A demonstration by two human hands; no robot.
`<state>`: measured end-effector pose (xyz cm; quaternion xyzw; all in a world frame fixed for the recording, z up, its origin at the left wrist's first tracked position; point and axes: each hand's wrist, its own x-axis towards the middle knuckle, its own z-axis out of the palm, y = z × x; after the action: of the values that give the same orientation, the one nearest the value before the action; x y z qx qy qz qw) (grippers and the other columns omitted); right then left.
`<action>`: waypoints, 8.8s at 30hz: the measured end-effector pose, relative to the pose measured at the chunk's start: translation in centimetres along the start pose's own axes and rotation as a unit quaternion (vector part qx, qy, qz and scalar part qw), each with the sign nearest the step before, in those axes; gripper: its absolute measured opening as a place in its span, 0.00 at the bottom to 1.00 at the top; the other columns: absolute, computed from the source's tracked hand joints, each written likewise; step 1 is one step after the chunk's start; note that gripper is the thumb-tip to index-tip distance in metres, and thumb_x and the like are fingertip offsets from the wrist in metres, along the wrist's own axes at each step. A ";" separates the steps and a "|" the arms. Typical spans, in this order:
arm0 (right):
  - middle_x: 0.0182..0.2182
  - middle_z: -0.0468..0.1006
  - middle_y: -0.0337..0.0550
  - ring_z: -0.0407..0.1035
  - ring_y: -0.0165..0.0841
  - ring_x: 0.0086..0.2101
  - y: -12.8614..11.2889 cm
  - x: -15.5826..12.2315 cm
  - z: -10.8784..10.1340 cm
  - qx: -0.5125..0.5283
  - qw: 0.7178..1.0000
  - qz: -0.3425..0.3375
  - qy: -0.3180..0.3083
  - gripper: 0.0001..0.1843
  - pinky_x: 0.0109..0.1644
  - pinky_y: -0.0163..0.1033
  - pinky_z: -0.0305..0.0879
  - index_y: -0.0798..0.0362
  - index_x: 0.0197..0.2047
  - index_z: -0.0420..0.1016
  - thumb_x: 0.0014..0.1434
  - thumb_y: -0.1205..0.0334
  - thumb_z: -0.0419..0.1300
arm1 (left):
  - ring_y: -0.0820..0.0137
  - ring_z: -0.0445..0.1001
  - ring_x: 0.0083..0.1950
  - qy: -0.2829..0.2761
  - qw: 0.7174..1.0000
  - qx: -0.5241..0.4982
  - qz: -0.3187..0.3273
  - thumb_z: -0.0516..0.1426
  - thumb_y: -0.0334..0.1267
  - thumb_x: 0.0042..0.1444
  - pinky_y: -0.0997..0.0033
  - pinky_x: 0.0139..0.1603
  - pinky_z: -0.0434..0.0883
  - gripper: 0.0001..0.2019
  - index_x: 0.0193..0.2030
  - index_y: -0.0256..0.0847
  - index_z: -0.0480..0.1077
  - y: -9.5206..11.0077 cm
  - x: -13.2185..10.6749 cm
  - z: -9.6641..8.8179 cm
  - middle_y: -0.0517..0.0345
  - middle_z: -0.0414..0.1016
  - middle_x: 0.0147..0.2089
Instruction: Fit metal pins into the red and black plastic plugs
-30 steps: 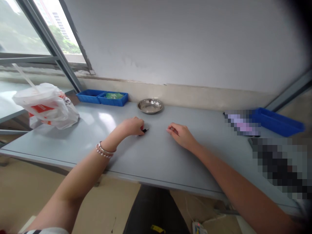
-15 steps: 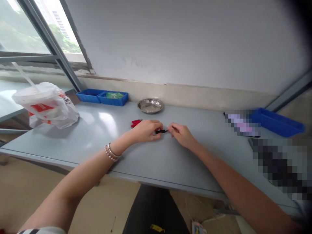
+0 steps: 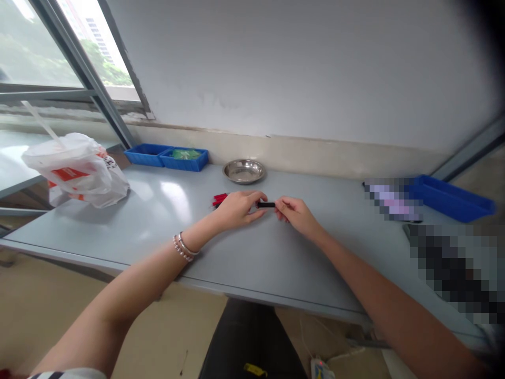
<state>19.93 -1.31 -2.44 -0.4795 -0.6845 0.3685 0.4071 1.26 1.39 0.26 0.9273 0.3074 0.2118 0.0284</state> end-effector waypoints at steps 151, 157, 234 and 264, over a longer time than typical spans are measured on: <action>0.18 0.58 0.33 0.53 0.24 0.21 -0.5 -0.5 0.0 -0.127 0.990 -0.050 -0.042 0.18 0.25 0.31 0.49 0.53 0.23 0.60 0.58 0.52 0.44 | 0.72 0.67 0.27 -0.066 0.998 0.022 -0.003 0.48 0.42 0.55 0.76 0.28 0.60 0.12 0.36 0.38 0.67 0.5 0.4 -0.3 0.56 0.71 0.29; 0.18 0.59 0.34 0.54 0.25 0.22 -0.4 -0.2 -0.2 -0.111 0.993 -0.046 -0.017 0.19 0.27 0.31 0.51 0.53 0.21 0.58 0.59 0.52 0.44 | 0.71 0.69 0.31 -0.026 0.999 0.020 0.003 0.48 0.45 0.56 0.74 0.31 0.62 0.14 0.40 0.38 0.67 0.0 0.1 0.3 0.53 0.73 0.34; 0.17 0.65 0.37 0.60 0.27 0.21 0.3 0.8 -2.9 -0.083 0.982 -0.013 0.171 0.16 0.28 0.34 0.57 0.53 0.22 0.61 0.55 0.52 0.47 | 0.68 0.69 0.28 -0.057 0.996 0.058 -0.048 0.43 0.42 0.60 0.73 0.28 0.60 0.16 0.40 0.36 0.67 -0.7 0.4 0.3 0.53 0.71 0.28; 0.27 0.74 0.50 0.68 0.37 0.28 1.2 0.2 -4.3 -0.491 0.847 0.204 -0.002 0.21 0.25 0.36 0.52 0.53 0.25 0.69 0.56 0.48 0.46 | 0.59 0.66 0.45 -0.105 0.907 0.181 -0.364 0.45 0.39 0.56 0.66 0.38 0.65 0.15 0.42 0.37 0.69 -7.1 -0.5 -2.1 0.43 0.67 0.44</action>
<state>24.20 -0.36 -1.79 -0.7453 -0.6632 0.0602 0.0331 -3.90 6.72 0.70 0.7568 0.6521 0.0292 -0.0333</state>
